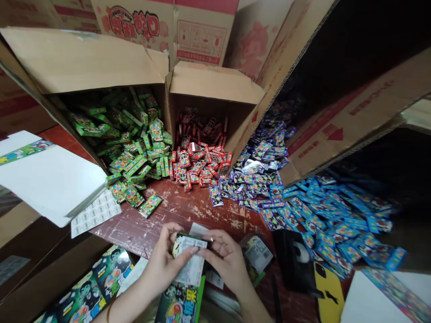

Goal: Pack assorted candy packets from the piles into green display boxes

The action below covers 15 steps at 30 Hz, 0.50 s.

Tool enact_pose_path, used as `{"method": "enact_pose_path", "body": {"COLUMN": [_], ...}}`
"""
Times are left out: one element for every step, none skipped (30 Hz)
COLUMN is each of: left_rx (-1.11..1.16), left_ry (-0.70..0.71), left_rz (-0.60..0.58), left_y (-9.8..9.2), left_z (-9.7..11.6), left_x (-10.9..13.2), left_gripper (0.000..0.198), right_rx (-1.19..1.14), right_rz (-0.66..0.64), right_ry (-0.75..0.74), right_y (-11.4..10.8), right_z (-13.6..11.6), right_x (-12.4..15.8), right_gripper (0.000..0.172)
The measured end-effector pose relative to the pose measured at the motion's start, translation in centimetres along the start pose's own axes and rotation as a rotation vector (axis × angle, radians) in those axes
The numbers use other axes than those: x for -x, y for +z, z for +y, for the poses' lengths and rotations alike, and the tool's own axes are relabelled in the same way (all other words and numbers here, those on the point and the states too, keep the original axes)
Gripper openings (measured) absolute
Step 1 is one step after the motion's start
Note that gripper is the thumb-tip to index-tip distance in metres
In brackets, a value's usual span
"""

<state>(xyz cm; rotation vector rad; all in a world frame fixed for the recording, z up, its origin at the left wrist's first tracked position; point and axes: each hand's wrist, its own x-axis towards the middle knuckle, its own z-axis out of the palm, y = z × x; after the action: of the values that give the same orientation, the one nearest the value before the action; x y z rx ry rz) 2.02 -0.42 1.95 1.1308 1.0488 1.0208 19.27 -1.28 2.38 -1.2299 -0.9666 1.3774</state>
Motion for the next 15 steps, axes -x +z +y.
{"method": "enact_pose_path", "body": {"left_rx": [0.035, 0.055, 0.054, 0.032, -0.004, -0.047, -0.090, -0.126, -0.145, -0.143, -0.119, -0.083, -0.046, -0.024, -0.032], "left_ry": [-0.012, -0.026, -0.038, -0.046, -0.049, -0.047, -0.039, -0.021, 0.009, 0.047, 0.083, 0.115, 0.138, 0.149, 0.151], "left_rz": [0.017, 0.033, 0.043, 0.051, 0.050, 0.044, 0.032, 0.015, 0.001, -0.004, 0.006, 0.029, 0.059, 0.082, 0.087], "left_y": [0.1, 0.2, 0.3, 0.2, 0.2, 0.1, 0.0, -0.1, -0.2, -0.3, -0.2, -0.2, -0.1, -0.1, 0.0], "left_z": [-0.1, -0.1, -0.2, -0.2, -0.2, -0.2, -0.3, -0.3, -0.3, -0.3, -0.2, -0.1, 0.1, 0.4, 0.8], "left_x": [0.3, 0.7, 0.9, 1.0, 1.1, 1.0, 0.8, 0.5, 0.3, 0.0, -0.2, -0.3, -0.4, -0.4, -0.3], "left_gripper": [0.052, 0.057, 0.058, 0.055, 0.048, 0.039, 0.031, 0.023, 0.018, 0.014, 0.013, 0.015, 0.019, 0.024, 0.024], "right_rx": [-0.007, -0.001, 0.018, 0.048, 0.084, 0.121, 0.153, 0.175, 0.186, 0.186, 0.179, 0.171, 0.166, 0.164, 0.163], "right_rz": [0.033, 0.058, 0.074, 0.085, 0.091, 0.096, 0.106, 0.126, 0.151, 0.179, 0.205, 0.224, 0.230, 0.218, 0.195], "right_ry": [-0.033, -0.061, -0.090, -0.118, -0.149, -0.182, -0.217, -0.247, -0.266, -0.271, -0.270, -0.266, -0.265, -0.266, -0.266], "right_y": [0.2, 0.4, 0.6, 0.8, 1.0, 1.3, 1.6, 1.9, 2.1, 2.3, 2.5, 2.6, 2.6, 2.6, 2.4], "right_z": [0.1, 0.1, 0.3, 0.5, 0.7, 1.0, 1.3, 1.7, 2.0, 2.3, 2.5, 2.7, 2.7, 2.7, 2.5], "right_x": [0.1, 0.3, 0.4, 0.5, 0.6, 0.8, 0.9, 1.1, 1.2, 1.3, 1.4, 1.4, 1.3, 1.3, 1.2], "right_gripper": [0.039, 0.038, 0.034, 0.029, 0.023, 0.020, 0.018, 0.018, 0.017, 0.018, 0.019, 0.019, 0.018, 0.015, 0.011]}}
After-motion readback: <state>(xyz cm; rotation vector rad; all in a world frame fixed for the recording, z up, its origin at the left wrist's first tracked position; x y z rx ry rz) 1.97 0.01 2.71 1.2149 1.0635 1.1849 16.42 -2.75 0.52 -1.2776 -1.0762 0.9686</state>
